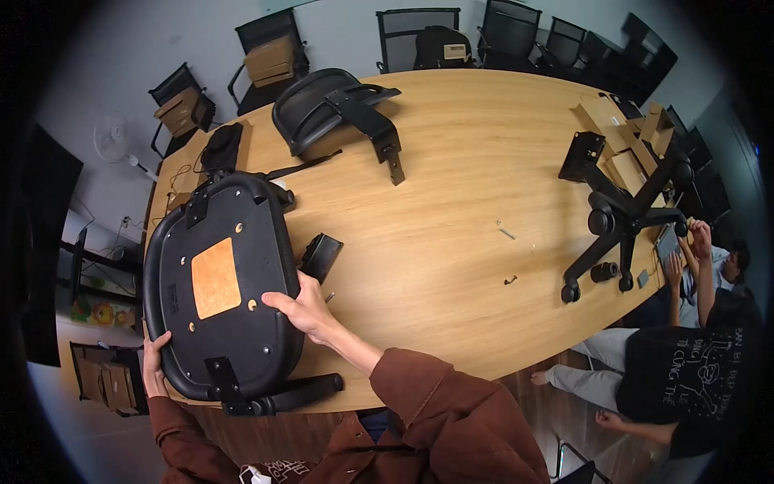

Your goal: Assemble an office chair by attaching the seat and base components.

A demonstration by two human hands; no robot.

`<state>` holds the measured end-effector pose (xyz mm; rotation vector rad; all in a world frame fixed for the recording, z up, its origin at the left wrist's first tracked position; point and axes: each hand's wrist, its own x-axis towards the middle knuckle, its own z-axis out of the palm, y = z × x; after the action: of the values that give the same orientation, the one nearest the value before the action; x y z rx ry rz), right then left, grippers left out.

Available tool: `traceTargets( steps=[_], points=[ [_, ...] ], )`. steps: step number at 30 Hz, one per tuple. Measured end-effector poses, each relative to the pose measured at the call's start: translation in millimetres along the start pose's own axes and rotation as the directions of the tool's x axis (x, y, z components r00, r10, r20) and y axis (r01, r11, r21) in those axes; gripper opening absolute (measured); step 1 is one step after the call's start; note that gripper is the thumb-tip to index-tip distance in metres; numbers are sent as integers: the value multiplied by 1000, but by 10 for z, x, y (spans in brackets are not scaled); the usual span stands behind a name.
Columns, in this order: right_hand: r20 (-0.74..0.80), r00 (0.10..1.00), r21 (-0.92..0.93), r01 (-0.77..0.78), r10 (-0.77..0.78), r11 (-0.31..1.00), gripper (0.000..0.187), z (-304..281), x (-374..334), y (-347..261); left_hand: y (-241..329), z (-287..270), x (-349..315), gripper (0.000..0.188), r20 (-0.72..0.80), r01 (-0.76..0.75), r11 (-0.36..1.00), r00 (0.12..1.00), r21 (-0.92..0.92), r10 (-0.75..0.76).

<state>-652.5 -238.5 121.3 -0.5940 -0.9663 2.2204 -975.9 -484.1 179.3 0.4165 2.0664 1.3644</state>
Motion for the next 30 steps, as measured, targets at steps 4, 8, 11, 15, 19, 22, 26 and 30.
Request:
traceTargets(
  steps=[4,8,11,15,19,22,26,30],
  points=[
    [8,1000,-67,30,-30,997,45,-9,44,92,-92,-16,115,45,43,-41,998,998,-51,44],
    [5,998,-71,69,-68,995,47,24,95,150,-190,-92,233,46,51,7,998,999,-59,-4],
    [-30,998,-140,55,-60,989,52,69,114,178,-290,-180,354,46,50,27,999,998,-33,-25],
    [-48,996,-201,65,-77,977,62,120,119,207,-406,-284,493,51,78,73,997,994,-21,-71],
    [-90,993,-211,50,-70,976,72,193,145,269,-467,-334,556,52,98,115,993,988,8,-115],
    [-151,983,-224,67,-103,972,76,220,172,327,-483,-354,602,54,119,130,990,984,51,-135],
    [-145,980,-259,94,-135,961,83,196,201,377,-516,-425,658,52,132,152,987,979,58,-158],
    [-101,987,-216,99,-123,971,84,153,167,456,-574,-486,699,50,64,152,984,985,91,-158]
  ],
)
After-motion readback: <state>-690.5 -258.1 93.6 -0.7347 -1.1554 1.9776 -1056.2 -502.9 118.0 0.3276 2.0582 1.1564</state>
